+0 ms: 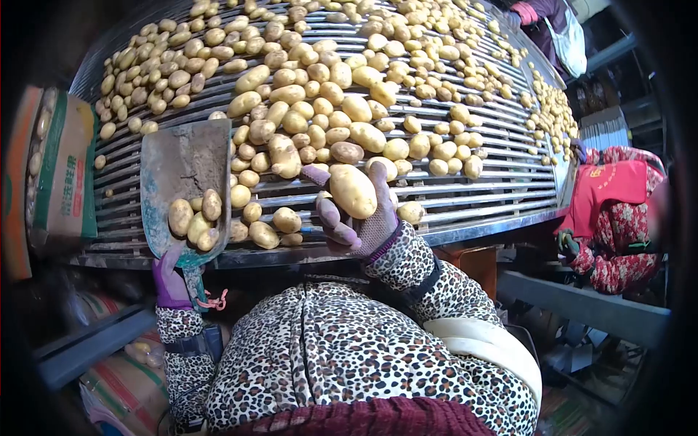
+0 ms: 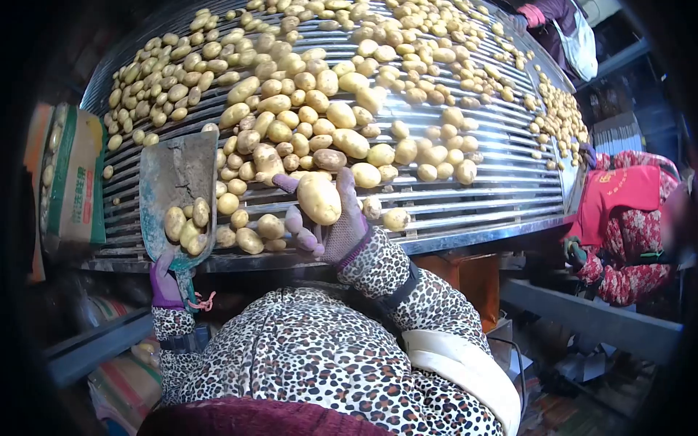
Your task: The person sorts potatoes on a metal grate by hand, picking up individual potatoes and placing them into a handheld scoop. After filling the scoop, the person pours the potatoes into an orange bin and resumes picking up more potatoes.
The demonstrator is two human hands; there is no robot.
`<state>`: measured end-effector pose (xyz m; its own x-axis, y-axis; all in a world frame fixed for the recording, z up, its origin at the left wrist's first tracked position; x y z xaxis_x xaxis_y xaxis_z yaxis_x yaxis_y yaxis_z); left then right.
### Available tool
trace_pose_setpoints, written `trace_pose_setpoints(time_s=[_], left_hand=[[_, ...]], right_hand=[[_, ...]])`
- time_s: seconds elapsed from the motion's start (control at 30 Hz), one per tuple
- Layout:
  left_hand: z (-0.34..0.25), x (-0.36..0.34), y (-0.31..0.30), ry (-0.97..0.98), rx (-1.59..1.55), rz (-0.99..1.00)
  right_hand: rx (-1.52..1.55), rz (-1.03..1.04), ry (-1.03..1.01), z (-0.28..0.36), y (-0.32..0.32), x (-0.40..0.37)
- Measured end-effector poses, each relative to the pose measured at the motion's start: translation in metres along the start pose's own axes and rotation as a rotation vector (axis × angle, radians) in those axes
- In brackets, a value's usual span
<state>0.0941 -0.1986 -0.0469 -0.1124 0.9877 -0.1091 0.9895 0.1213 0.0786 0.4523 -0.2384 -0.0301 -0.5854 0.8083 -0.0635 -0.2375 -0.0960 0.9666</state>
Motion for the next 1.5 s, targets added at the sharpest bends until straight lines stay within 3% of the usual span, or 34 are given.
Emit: trace_pose_setpoints(time_s=[0.13, 0.17, 0.33, 0.4, 0.5, 0.6, 0.63, 0.67, 0.7, 0.73, 0.8, 0.87, 0.93, 0.97, 1.0, 1.07, 1.1, 1.13, 1.2, 1.23, 1.27, 1.33, 1.4, 1.5], left_hand=[[-0.004, -0.001, 0.004, -0.017, 0.112, -0.034], [-0.001, 0.002, 0.000, -0.038, 0.122, 0.012], [0.018, 0.015, -0.039, -0.144, 0.224, 0.058], [0.022, 0.018, -0.041, -0.153, 0.244, -0.013], [0.027, 0.029, -0.055, -0.152, 0.246, 0.000], [0.016, 0.023, -0.041, -0.135, 0.299, 0.002], [0.010, 0.012, -0.020, -0.137, 0.245, -0.140], [0.009, 0.012, -0.021, -0.132, 0.245, -0.114], [0.009, 0.013, -0.031, -0.129, 0.254, -0.089], [0.010, 0.016, -0.042, -0.129, 0.266, -0.058], [0.020, 0.024, -0.053, -0.121, 0.268, 0.012], [0.017, 0.025, -0.044, -0.098, 0.262, 0.040], [0.010, 0.016, -0.030, -0.070, 0.257, 0.022], [0.023, 0.026, -0.059, 0.108, 0.429, 0.076], [0.019, 0.024, -0.053, 0.031, 0.302, 0.045], [0.010, 0.015, -0.033, -0.066, 0.257, 0.056], [0.004, 0.008, -0.018, -0.026, 0.249, 0.015], [0.000, 0.003, -0.007, 0.006, 0.239, -0.017], [-0.001, 0.000, -0.001, 0.020, 0.160, -0.001], [0.000, -0.001, 0.000, 0.020, 0.100, -0.022], [0.003, -0.002, -0.001, 0.020, 0.042, -0.045], [0.010, 0.001, -0.004, 0.033, -0.030, -0.095], [0.012, 0.001, -0.005, 0.034, -0.062, -0.128], [0.008, 0.002, -0.006, 0.060, -0.083, -0.136]], right_hand=[[0.116, 0.006, -0.063, 0.001, -0.006, -0.024], [0.121, 0.090, -0.084, 0.003, -0.006, -0.030], [0.020, 0.055, -0.234, 0.000, -0.023, -0.079], [-0.028, -0.154, -0.291, 0.000, -0.025, -0.107], [-0.169, -0.270, -0.423, -0.006, -0.057, -0.161], [-0.125, -0.476, -0.647, -0.007, -0.073, -0.243], [-0.136, -0.619, -0.699, -0.007, -0.093, -0.283], [-0.098, -0.631, -0.663, -0.002, -0.118, -0.327], [-0.031, -0.978, -0.747, -0.006, -0.144, -0.372], [-0.427, -1.366, -0.940, -0.012, -0.142, -0.389], [-0.736, -2.310, -0.786, -0.026, -0.194, -0.452], [-0.911, -2.362, -0.815, -0.014, -0.198, -0.442], [-0.864, -2.296, -0.824, -0.004, -0.170, -0.418], [-0.748, -2.171, -0.830, 0.010, -0.140, -0.381], [-0.645, -2.023, -0.828, 0.022, -0.126, -0.348], [-0.898, -1.528, -1.162, 0.052, -0.117, -0.305], [-0.893, -1.435, -0.955, 0.061, -0.083, -0.273], [-1.225, -1.273, -0.913, 0.072, -0.065, -0.244], [-1.409, -1.029, -0.628, 0.084, -0.031, -0.180], [-1.618, -1.005, -0.464, 0.089, -0.010, -0.144], [-1.631, -0.834, -0.426, 0.090, 0.004, -0.110], [-2.064, -0.646, -0.402, 0.086, 0.024, -0.046], [-2.268, -0.458, -0.421, 0.072, 0.041, 0.015], [-2.705, -0.264, -0.321, 0.045, 0.032, 0.094]])
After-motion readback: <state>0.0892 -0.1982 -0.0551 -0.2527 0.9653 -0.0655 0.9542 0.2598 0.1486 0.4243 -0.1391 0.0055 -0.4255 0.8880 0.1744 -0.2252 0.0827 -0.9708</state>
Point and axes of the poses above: each hand's wrist, its own x-axis towards the middle knuckle, its own y-axis out of the palm, z = x × y, the point moved 3 cm from there along x, towards the middle knuckle, and after that the axes turned 13 degrees about y, right-handed, at the moved point
